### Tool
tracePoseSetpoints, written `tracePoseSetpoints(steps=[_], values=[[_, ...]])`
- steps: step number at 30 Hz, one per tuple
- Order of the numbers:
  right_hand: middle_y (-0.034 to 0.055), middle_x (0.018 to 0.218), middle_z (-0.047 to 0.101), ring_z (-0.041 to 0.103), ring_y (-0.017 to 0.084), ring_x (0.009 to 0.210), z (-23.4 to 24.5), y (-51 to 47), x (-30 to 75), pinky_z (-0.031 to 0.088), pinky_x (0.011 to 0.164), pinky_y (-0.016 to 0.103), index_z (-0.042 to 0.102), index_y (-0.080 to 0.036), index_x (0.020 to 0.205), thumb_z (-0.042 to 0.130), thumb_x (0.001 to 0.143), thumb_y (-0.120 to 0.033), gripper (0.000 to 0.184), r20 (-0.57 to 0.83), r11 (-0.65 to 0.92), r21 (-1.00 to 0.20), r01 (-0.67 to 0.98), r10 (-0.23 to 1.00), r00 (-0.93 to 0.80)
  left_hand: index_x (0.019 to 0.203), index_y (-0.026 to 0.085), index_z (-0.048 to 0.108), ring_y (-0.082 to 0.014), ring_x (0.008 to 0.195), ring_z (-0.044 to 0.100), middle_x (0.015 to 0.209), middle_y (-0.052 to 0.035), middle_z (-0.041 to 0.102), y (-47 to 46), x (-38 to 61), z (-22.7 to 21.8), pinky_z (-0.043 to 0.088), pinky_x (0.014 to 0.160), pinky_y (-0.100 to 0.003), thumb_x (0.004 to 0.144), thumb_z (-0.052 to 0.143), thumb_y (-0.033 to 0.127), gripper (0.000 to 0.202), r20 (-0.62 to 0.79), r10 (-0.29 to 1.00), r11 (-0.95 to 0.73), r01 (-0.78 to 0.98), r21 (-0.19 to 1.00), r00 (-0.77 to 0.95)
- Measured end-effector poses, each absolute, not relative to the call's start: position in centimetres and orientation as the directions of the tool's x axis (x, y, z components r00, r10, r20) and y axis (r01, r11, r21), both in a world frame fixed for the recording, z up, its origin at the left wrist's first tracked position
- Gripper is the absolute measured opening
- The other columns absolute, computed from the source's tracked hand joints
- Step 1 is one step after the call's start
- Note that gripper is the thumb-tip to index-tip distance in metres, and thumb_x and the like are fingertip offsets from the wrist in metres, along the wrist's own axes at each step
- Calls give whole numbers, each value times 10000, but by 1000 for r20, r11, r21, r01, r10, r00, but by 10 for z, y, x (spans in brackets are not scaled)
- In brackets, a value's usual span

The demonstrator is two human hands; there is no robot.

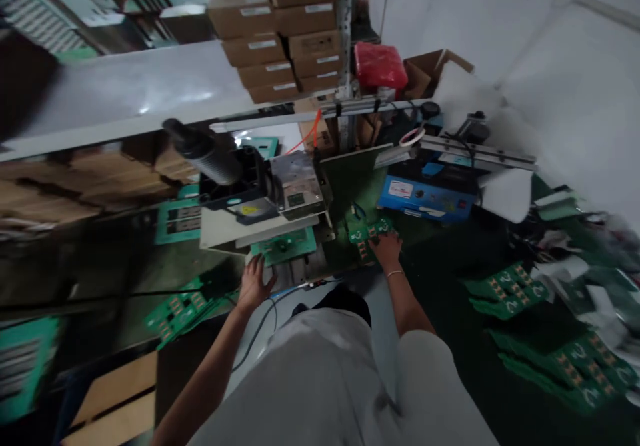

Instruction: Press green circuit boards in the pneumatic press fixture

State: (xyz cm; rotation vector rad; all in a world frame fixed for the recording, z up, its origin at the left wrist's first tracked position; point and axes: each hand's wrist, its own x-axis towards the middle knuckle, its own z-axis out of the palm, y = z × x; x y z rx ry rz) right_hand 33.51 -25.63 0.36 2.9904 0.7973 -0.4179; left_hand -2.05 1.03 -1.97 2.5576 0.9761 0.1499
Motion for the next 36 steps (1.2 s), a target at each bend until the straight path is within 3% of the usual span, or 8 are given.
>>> tracePoseSetpoints(steps=[4,9,18,22,25,31,36], values=[[208,1240,694,559,350,1206,11,-260,305,394,975,472,782,-166,1125,564,973,-494,422,-200,-850,-70,521,524,828,1550,100,413,-441,1516,356,1597,-280,431,18,-12,-23,346,1189,-604,872,664,408,786,-174,501,-780,530,332,848],[175,1196,705,563,332,1157,22,-266,266,387,961,461,772,-180,1108,571,957,-520,423,-146,-841,-107,531,541,828,1617,140,359,-443,1537,297,1671,-254,332,12,-2,-22,324,1193,-571,804,761,431,952,-329,296,-853,403,331,897],[190,1145,711,557,358,1150,32,-273,216,385,964,485,764,-167,1008,577,927,-543,428,-78,-858,-101,503,511,856,1611,82,309,-471,1456,363,1556,-291,435,-2,28,-7,267,1189,-560,668,848,428,1140,-359,194,-918,298,261,913],[168,1111,718,576,349,1093,30,-259,194,399,933,477,758,-180,962,566,915,-567,434,-61,-843,-113,526,534,843,1618,47,228,-488,1451,347,1578,-287,377,26,-17,11,254,1202,-565,673,806,524,1206,-261,276,-894,346,284,925],[167,1071,728,584,347,1084,27,-236,172,397,960,483,762,-176,937,568,915,-562,433,-108,-809,-108,578,588,802,1606,74,246,-458,1435,367,1558,-263,402,66,-92,24,274,1212,-549,643,819,508,1202,-210,434,-844,476,245,876],[212,1157,726,594,359,1144,27,-170,115,398,989,489,771,-141,1027,549,951,-527,451,-226,-732,-74,678,674,703,1530,70,340,-454,1384,467,1516,-283,470,130,-230,9,397,1137,-530,614,804,398,1079,-382,726,-601,797,51,572],[240,1218,705,579,372,1183,25,-126,90,374,1007,501,755,-115,1098,564,959,-488,442,-291,-711,-83,699,688,665,1546,58,340,-433,1419,467,1543,-286,465,143,-263,-23,421,1136,-488,612,778,386,1082,-443,740,-550,834,35,506]])
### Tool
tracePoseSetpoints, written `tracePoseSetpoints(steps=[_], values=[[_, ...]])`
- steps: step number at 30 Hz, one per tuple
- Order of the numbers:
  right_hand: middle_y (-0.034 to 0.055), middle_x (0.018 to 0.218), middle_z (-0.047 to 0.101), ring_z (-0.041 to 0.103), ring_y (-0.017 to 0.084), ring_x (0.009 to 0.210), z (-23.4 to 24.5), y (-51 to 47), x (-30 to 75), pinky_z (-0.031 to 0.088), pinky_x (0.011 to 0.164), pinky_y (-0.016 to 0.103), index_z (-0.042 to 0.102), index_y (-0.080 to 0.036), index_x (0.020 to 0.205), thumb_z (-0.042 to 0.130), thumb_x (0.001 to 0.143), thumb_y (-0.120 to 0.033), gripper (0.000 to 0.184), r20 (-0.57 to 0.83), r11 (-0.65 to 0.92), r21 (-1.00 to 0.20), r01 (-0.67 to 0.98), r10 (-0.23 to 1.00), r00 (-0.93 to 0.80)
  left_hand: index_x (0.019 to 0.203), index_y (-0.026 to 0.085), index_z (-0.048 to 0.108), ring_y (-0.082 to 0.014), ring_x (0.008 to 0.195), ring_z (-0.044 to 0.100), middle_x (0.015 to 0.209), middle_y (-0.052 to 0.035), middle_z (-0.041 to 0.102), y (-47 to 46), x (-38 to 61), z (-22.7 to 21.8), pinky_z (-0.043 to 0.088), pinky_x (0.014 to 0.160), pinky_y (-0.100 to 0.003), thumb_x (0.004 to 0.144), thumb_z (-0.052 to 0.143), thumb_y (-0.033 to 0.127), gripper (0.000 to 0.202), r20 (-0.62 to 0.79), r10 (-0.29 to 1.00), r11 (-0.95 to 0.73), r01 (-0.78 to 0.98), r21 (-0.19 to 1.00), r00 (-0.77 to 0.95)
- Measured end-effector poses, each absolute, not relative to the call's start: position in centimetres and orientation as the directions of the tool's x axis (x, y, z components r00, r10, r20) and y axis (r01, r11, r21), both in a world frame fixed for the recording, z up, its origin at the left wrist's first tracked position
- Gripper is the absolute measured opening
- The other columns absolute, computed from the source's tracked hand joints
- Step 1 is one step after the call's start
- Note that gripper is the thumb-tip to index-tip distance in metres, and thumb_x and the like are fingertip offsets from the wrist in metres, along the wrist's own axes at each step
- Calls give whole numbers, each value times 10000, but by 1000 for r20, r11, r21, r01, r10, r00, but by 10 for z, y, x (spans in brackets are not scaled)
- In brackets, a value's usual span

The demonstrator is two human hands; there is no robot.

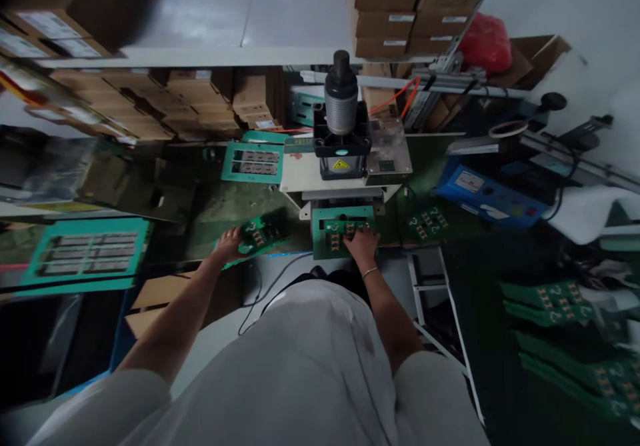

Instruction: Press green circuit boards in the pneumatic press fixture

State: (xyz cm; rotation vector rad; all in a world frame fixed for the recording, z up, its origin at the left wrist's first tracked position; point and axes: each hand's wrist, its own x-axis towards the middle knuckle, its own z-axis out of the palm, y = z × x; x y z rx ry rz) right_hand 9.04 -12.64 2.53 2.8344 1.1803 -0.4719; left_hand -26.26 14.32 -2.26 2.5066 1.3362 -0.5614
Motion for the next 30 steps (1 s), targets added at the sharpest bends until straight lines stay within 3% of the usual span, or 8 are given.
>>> tracePoseSetpoints(steps=[5,12,15,17,20,22,25,30], values=[[238,1261,681,529,379,1240,20,-104,87,352,1025,504,738,-114,1148,527,993,-483,452,-324,-657,-67,751,726,606,1602,38,290,-466,1527,341,1645,-333,328,138,-248,-31,358,1186,-565,686,765,373,1085,-415,690,-631,774,57,593],[229,1265,667,527,352,1232,16,-105,106,369,1048,486,721,-114,1194,432,1040,-578,568,-332,-542,-61,838,803,495,1625,50,312,-377,1599,249,1699,-266,282,81,-138,-43,227,1276,-540,880,647,488,927,-220,402,-831,455,320,889],[236,1420,606,510,352,1300,10,-128,130,372,1092,471,655,-118,1350,429,1020,-658,672,-296,-484,-103,869,849,438,1639,65,310,-362,1607,233,1709,-242,271,58,-98,-50,193,1289,-523,909,624,535,923,-193,281,-864,335,377,940],[230,1599,462,410,368,1443,4,-146,148,349,1148,478,508,-114,1528,469,988,-700,798,-284,-403,-132,906,891,355,1650,64,292,-361,1612,218,1714,-239,250,50,-85,-55,171,1294,-524,919,619,560,942,-177,236,-875,289,388,955],[205,1717,274,184,362,1596,-6,-163,172,236,1253,505,274,-79,1657,522,955,-712,977,-298,-289,-157,944,926,233,1653,51,284,-354,1614,214,1713,-245,238,45,-80,-60,156,1299,-503,934,613,572,947,-162,221,-885,268,380,962],[195,1726,248,133,352,1618,-12,-165,184,158,1294,508,223,-69,1671,536,950,-706,1012,-304,-247,-171,954,934,188,1656,61,286,-345,1614,216,1711,-239,247,46,-80,-61,162,1299,-489,947,604,566,927,-152,228,-889,269,369,962],[205,1721,249,144,363,1619,-17,-160,191,137,1308,525,243,-67,1666,553,947,-692,1002,-267,-202,-191,961,952,148,1657,81,298,-345,1608,234,1704,-225,274,45,-81,-57,187,1294,-496,949,614,543,902,-158,255,-888,296,353,954],[215,1660,383,309,375,1570,-31,-169,171,274,1275,578,318,-95,1648,532,969,-629,890,-52,-93,-251,964,995,82,1636,149,377,-377,1552,361,1653,-189,387,37,-98,-46,313,1251,-537,888,682,510,885,-172,361,-872,398,286,916]])
